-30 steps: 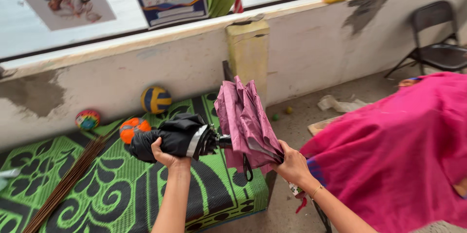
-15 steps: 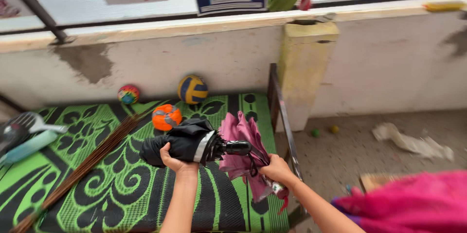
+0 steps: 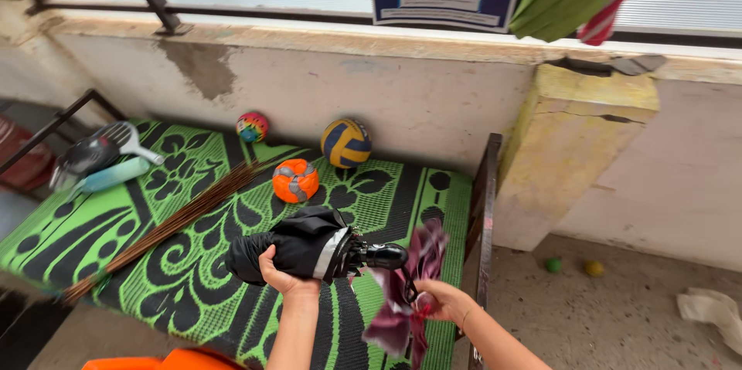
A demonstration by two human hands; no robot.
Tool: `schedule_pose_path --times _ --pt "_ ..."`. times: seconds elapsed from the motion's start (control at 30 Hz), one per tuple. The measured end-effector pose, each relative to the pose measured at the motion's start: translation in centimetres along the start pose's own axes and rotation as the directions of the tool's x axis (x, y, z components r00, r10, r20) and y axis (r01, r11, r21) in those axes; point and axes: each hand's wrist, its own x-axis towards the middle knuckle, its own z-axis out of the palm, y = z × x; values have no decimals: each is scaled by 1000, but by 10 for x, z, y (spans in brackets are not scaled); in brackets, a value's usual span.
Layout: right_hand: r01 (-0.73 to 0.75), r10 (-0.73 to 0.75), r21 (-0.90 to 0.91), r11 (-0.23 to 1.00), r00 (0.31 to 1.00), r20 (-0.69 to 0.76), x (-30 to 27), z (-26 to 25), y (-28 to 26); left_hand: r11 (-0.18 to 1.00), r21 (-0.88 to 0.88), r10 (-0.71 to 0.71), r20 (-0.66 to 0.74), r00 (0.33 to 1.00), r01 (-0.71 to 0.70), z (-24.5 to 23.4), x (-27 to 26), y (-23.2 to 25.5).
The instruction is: The person folds several umbrellas and hangs them on a wall-mounted rack. They also move an orange chair, pick up a broom, and sweep debris from the stairs.
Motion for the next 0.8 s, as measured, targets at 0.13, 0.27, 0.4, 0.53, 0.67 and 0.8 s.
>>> schedule_pose_path --times 0.13,0.27,0.4,0.53,0.67,0.8 --pt "-39 39 -75 996 999 1 16 9 4 998 5 64 -49 997 -64 -14 -6 -2" --pt "131 -169 -301 945 980 -106 -11 36 -16 993 47 118 -189 975 -111 -28 -13 5" --pt "57 -112 -320 946 981 -157 -36 50 -30 983 121 168 -274 947 -139 -46 5 19" --pt "102 -108 -100 990 993 -52 -19 18 -41 915 399 205 -584 785 58 -80 32 35" --pt "176 -207 -272 946 975 -88 -20 9 -32 505 820 407 -502 763 270 -135 41 26" --pt "299 -334 -364 882 942 -34 -39 24 -28 -302 853 372 -307 876 427 -130 50 14"
